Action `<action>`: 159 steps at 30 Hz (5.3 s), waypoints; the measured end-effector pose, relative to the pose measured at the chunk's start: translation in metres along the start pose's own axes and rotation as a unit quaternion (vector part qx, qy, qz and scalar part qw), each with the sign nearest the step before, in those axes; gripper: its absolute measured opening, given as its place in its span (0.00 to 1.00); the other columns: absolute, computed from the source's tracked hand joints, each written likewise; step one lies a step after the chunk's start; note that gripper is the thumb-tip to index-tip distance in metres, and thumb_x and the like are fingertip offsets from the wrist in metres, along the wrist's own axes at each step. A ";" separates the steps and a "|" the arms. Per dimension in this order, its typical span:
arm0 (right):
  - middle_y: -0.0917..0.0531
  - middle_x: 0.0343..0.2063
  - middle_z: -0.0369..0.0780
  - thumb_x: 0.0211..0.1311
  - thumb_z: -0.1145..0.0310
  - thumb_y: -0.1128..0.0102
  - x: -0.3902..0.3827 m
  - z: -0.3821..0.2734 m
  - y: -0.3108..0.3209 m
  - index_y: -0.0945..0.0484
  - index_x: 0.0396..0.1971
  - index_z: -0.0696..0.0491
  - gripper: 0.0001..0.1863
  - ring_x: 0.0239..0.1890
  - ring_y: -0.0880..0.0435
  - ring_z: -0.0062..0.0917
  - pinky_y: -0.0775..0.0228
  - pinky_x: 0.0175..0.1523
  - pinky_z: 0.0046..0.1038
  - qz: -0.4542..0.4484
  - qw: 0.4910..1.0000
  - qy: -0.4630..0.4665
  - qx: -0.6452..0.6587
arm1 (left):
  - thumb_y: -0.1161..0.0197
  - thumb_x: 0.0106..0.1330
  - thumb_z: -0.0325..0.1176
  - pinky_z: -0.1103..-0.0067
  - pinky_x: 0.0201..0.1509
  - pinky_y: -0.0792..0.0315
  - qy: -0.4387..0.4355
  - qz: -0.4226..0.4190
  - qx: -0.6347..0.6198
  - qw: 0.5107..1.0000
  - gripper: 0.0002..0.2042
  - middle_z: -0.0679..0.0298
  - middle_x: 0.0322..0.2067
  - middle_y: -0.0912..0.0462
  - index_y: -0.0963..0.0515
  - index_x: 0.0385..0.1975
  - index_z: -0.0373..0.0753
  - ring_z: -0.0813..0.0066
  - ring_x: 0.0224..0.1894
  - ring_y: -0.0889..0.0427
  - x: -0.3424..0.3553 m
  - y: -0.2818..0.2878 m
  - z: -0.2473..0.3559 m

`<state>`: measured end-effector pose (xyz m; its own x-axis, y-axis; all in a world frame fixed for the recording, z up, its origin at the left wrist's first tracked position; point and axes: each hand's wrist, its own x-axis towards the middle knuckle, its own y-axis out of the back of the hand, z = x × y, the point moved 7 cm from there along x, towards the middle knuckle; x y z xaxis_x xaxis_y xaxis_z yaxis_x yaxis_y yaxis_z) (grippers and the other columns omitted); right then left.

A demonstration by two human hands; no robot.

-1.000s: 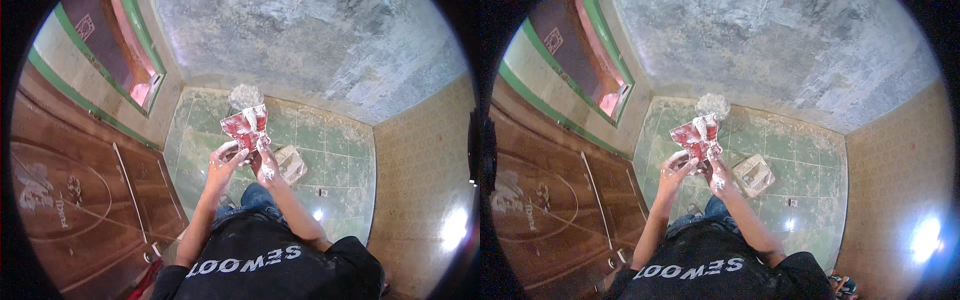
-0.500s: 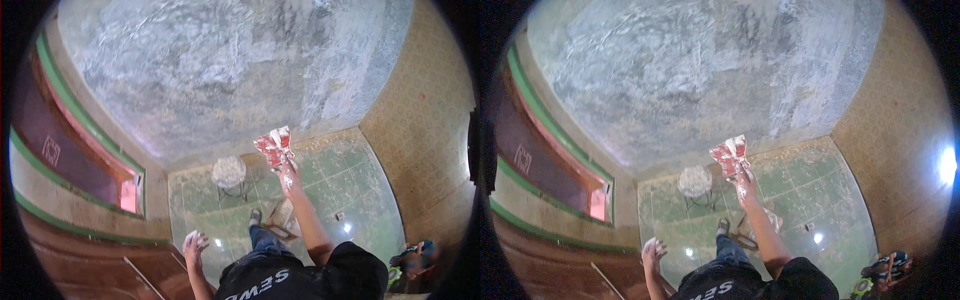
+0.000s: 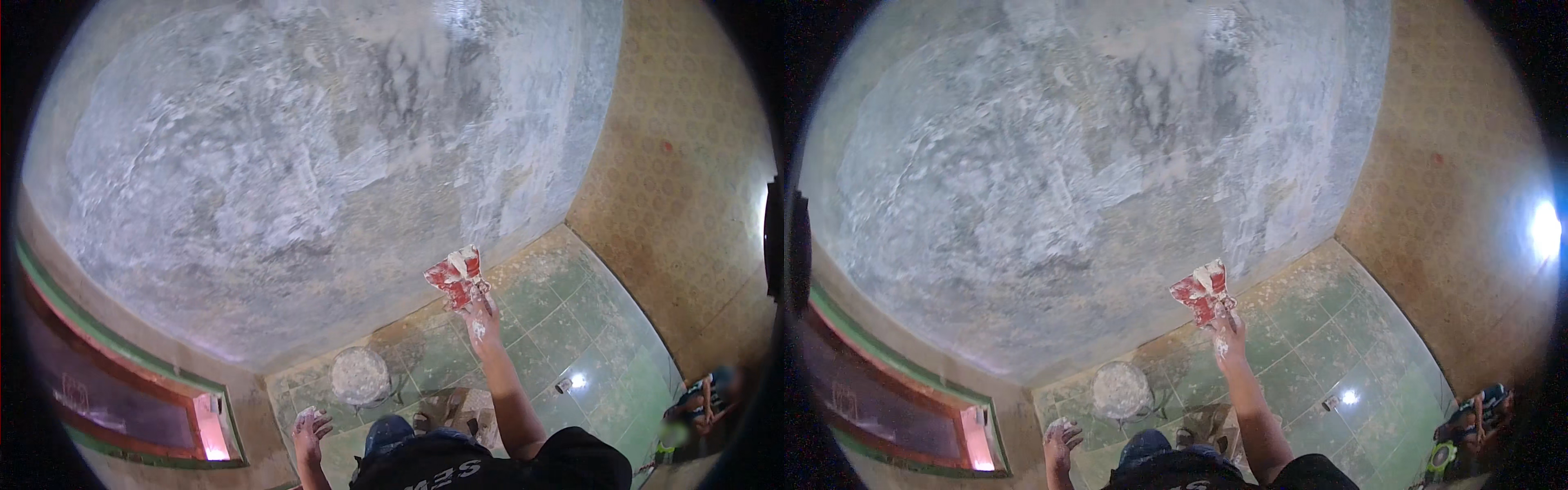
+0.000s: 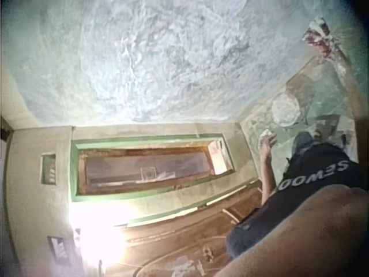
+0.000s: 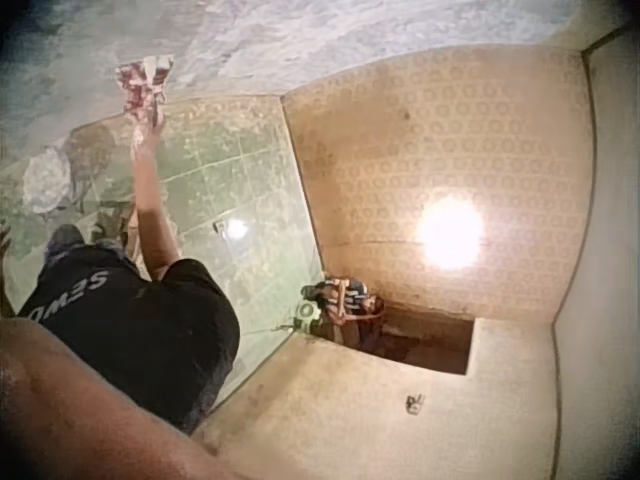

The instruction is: The person applies wall putty to a damaged wall using a putty knife and a larger scraper.

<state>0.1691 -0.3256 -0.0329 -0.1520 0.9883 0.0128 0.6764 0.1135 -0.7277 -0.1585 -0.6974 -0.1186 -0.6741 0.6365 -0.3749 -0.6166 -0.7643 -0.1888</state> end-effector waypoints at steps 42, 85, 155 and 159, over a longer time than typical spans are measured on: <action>0.24 0.53 0.45 0.71 0.69 0.52 0.472 -0.249 -0.095 0.27 0.54 0.62 0.17 0.54 0.26 0.28 0.34 0.55 0.28 -0.055 0.861 0.411 -0.294 | 0.41 0.68 0.41 0.67 0.40 0.21 -0.010 0.045 -0.080 0.996 0.18 0.53 0.43 0.19 0.28 0.49 0.34 0.59 0.42 0.17 0.315 -0.445 0.029; 0.35 0.66 0.44 0.61 0.81 0.50 0.491 -0.220 -0.151 0.29 0.62 0.49 0.27 0.68 0.37 0.42 0.41 0.68 0.43 -0.081 0.628 0.558 -0.536 | 0.39 0.68 0.43 0.70 0.41 0.22 -0.050 -0.006 -0.041 0.998 0.19 0.53 0.43 0.18 0.29 0.50 0.35 0.62 0.43 0.16 0.356 -0.455 0.086; 0.31 0.64 0.40 0.53 0.81 0.43 0.477 -0.346 -0.220 0.27 0.59 0.45 0.31 0.65 0.32 0.36 0.30 0.64 0.33 -0.138 0.562 0.664 -0.473 | 0.41 0.68 0.41 0.69 0.38 0.21 -0.045 0.011 -0.022 0.999 0.17 0.54 0.42 0.18 0.27 0.48 0.34 0.63 0.39 0.18 0.365 -0.478 0.079; 0.29 0.62 0.40 0.51 0.79 0.42 0.514 -0.284 -0.221 0.23 0.56 0.45 0.29 0.62 0.28 0.34 0.28 0.62 0.38 -0.078 0.510 0.670 -0.534 | 0.41 0.68 0.43 0.69 0.41 0.22 -0.045 -0.015 -0.013 0.999 0.20 0.53 0.45 0.19 0.29 0.51 0.34 0.60 0.42 0.18 0.370 -0.495 0.080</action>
<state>0.1458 0.1858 0.3295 -0.1195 0.0590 0.9911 0.8470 -0.5147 0.1328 -0.1351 -0.0754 -0.0907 -0.6906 0.6643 -0.2860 -0.6264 -0.7470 -0.2228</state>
